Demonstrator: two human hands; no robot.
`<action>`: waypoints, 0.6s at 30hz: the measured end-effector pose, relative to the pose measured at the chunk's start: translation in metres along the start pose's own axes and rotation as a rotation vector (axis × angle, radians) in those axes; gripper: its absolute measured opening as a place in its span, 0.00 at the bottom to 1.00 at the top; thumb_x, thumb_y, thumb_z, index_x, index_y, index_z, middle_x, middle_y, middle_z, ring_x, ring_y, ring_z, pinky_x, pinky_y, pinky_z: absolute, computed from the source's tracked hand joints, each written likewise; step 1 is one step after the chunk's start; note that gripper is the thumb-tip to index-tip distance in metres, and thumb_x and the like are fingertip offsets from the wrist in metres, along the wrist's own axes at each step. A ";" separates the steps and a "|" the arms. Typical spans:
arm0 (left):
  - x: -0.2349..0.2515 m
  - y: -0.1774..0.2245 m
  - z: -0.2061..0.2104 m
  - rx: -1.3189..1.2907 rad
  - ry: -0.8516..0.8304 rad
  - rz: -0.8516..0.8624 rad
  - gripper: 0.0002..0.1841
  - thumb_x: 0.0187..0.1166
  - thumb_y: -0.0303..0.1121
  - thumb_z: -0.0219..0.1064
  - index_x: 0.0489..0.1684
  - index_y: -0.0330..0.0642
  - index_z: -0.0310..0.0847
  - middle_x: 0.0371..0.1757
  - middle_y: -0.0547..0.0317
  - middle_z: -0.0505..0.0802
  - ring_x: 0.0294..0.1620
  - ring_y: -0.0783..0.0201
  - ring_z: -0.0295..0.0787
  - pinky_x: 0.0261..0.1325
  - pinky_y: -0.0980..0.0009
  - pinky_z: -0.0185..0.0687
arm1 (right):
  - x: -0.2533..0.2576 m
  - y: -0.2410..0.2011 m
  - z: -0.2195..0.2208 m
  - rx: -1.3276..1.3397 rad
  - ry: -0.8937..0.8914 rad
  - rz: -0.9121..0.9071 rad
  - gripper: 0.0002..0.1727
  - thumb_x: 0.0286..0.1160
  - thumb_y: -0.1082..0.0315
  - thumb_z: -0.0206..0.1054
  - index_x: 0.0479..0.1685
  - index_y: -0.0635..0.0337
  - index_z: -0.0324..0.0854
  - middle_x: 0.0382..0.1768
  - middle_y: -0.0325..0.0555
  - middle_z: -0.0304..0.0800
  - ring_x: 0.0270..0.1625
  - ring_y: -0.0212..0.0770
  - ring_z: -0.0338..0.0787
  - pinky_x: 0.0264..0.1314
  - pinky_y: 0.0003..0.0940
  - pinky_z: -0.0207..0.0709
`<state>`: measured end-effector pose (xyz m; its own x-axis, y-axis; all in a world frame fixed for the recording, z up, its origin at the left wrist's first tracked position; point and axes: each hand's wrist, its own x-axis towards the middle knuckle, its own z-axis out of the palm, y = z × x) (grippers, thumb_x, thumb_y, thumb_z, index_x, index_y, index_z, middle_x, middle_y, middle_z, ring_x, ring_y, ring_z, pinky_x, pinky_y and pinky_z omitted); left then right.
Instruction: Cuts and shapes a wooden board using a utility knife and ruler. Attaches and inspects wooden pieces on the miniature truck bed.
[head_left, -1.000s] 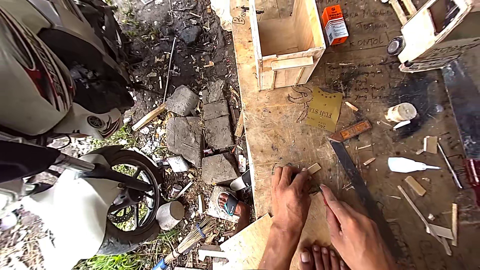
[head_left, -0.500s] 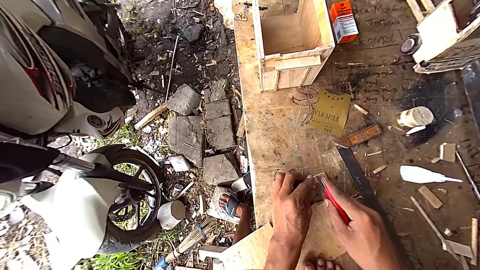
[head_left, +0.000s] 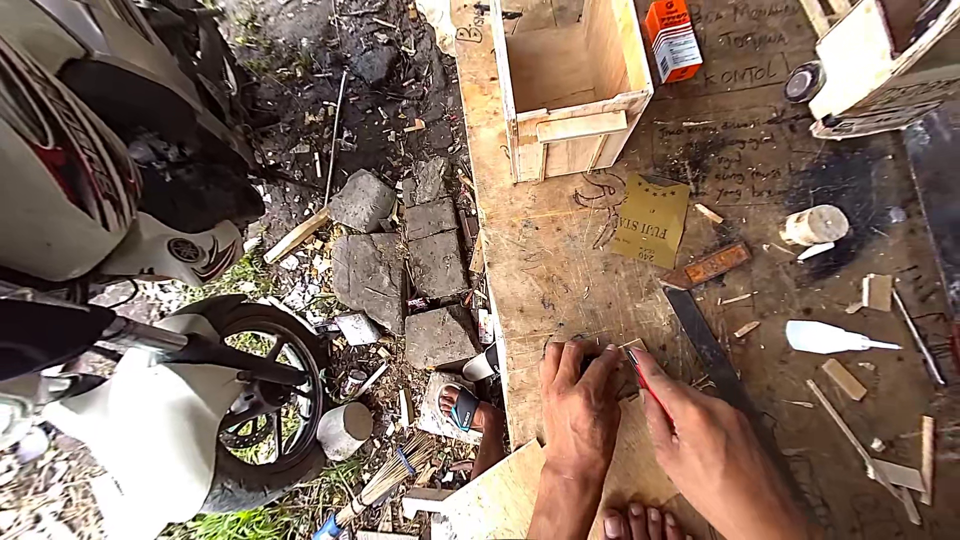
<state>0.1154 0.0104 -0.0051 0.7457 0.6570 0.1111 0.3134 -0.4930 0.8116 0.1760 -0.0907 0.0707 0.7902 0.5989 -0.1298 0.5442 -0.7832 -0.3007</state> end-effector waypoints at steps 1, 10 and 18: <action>0.000 0.000 0.000 0.007 0.000 0.001 0.09 0.73 0.30 0.71 0.39 0.55 0.99 0.44 0.65 0.94 0.50 0.65 0.87 0.55 0.68 0.82 | -0.002 0.000 0.000 -0.003 -0.005 0.003 0.27 0.69 0.70 0.60 0.70 0.60 0.87 0.21 0.48 0.89 0.15 0.46 0.86 0.17 0.42 0.80; 0.003 -0.005 -0.003 -0.039 0.001 0.027 0.09 0.74 0.30 0.71 0.40 0.53 0.99 0.44 0.63 0.96 0.50 0.63 0.88 0.57 0.67 0.82 | -0.037 0.008 -0.003 0.229 -0.038 0.095 0.24 0.76 0.74 0.63 0.73 0.68 0.82 0.38 0.57 0.96 0.27 0.49 0.93 0.32 0.43 0.89; 0.005 -0.004 -0.005 -0.071 0.003 0.004 0.07 0.77 0.34 0.71 0.45 0.49 0.94 0.47 0.66 0.96 0.52 0.65 0.89 0.60 0.64 0.82 | -0.010 0.061 -0.013 0.115 0.152 0.218 0.24 0.76 0.68 0.65 0.72 0.61 0.85 0.44 0.61 0.88 0.36 0.55 0.89 0.37 0.52 0.84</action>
<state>0.1146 0.0183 -0.0052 0.7449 0.6571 0.1160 0.2680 -0.4538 0.8498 0.2050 -0.1470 0.0661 0.9228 0.3801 -0.0622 0.3287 -0.8613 -0.3873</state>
